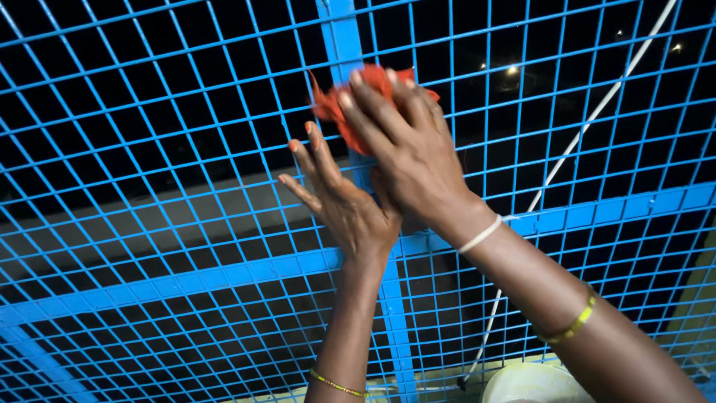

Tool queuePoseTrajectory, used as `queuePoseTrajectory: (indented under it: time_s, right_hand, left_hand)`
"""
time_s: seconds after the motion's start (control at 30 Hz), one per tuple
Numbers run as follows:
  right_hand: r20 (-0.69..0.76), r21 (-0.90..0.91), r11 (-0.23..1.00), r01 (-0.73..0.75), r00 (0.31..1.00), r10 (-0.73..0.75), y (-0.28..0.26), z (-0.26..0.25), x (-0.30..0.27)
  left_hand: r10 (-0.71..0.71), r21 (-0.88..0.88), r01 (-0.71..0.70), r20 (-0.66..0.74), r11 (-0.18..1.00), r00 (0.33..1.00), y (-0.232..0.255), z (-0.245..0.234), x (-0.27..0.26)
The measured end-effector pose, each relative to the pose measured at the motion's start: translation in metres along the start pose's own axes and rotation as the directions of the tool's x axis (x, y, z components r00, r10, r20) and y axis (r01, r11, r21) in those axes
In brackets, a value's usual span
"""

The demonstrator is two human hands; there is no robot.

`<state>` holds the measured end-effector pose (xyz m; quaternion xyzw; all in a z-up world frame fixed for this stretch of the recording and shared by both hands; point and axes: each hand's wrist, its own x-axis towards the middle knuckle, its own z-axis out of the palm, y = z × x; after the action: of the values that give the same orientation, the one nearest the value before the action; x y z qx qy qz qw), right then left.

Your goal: The person wipes down the mesh of a blue metal gate using a red cloth, periodically dipping the cloth into a white bucket on the ground.

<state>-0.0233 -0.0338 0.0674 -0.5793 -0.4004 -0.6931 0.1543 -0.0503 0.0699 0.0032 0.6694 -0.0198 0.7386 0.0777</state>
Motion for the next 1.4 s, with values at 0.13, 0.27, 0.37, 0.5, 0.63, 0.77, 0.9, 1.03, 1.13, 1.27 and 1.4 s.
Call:
queuePoseTrajectory:
  time_s: [0.13, 0.27, 0.37, 0.5, 0.63, 0.77, 0.9, 1.03, 1.13, 1.27, 1.4]
  right_hand:
    - [0.203, 0.114, 0.993, -0.01, 0.979, -0.013, 0.005, -0.029, -0.009]
    - [0.321, 0.244, 0.949, -0.201, 0.94, 0.117, 0.011, -0.05, 0.012]
    - [0.008, 0.298, 0.949, -0.107, 0.994, 0.11, 0.023, -0.039, 0.027]
    - [0.015, 0.095, 0.994, -0.06, 0.998, 0.059, 0.021, 0.003, 0.031]
    - [0.101, -0.036, 0.999, 0.013, 0.995, -0.009, 0.008, 0.002, -0.005]
    - [0.16, -0.019, 1.0, 0.022, 0.987, -0.019, -0.003, -0.006, -0.027]
    - [0.172, 0.031, 0.997, 0.075, 0.982, -0.08, -0.016, -0.017, -0.045]
    - [0.349, 0.285, 0.942, -0.174, 0.935, 0.067, -0.014, -0.04, -0.057]
    - [0.347, 0.362, 0.882, -0.302, 0.922, 0.173, -0.006, -0.046, -0.051]
    - [0.082, 0.358, 0.905, -0.231, 0.973, 0.216, -0.009, -0.024, -0.037]
    - [0.049, 0.269, 0.956, -0.114, 0.993, 0.105, -0.029, 0.0, -0.044]
  left_hand:
    - [0.018, 0.135, -0.025, 0.048, 0.991, 0.999, 0.0, 0.001, 0.004]
    - [-0.063, 0.214, 0.027, 0.166, 0.976, 0.984, 0.005, -0.002, 0.009]
    - [-0.038, 0.18, 0.015, 0.123, 0.983, 0.992, 0.004, -0.004, 0.007]
    - [-0.021, 0.05, 0.017, 0.083, 0.999, 0.996, -0.001, -0.01, 0.003]
    - [-0.007, 0.023, 0.004, 0.128, 1.0, 0.992, -0.012, -0.017, -0.001]
    - [0.082, 0.081, -0.099, 0.192, 0.992, 0.978, -0.03, -0.029, -0.001]
    - [0.107, 0.131, -0.133, 0.187, 0.983, 0.977, -0.032, -0.03, -0.004]
    - [0.096, 0.115, -0.11, 0.119, 0.987, 0.988, -0.032, -0.029, -0.01]
    - [0.06, 0.16, -0.078, 0.112, 0.984, 0.992, -0.032, -0.025, -0.014]
    - [0.061, 0.14, -0.076, 0.109, 0.987, 0.992, -0.035, -0.024, -0.017]
    - [0.052, 0.142, -0.066, 0.103, 0.988, 0.993, -0.037, -0.025, -0.018]
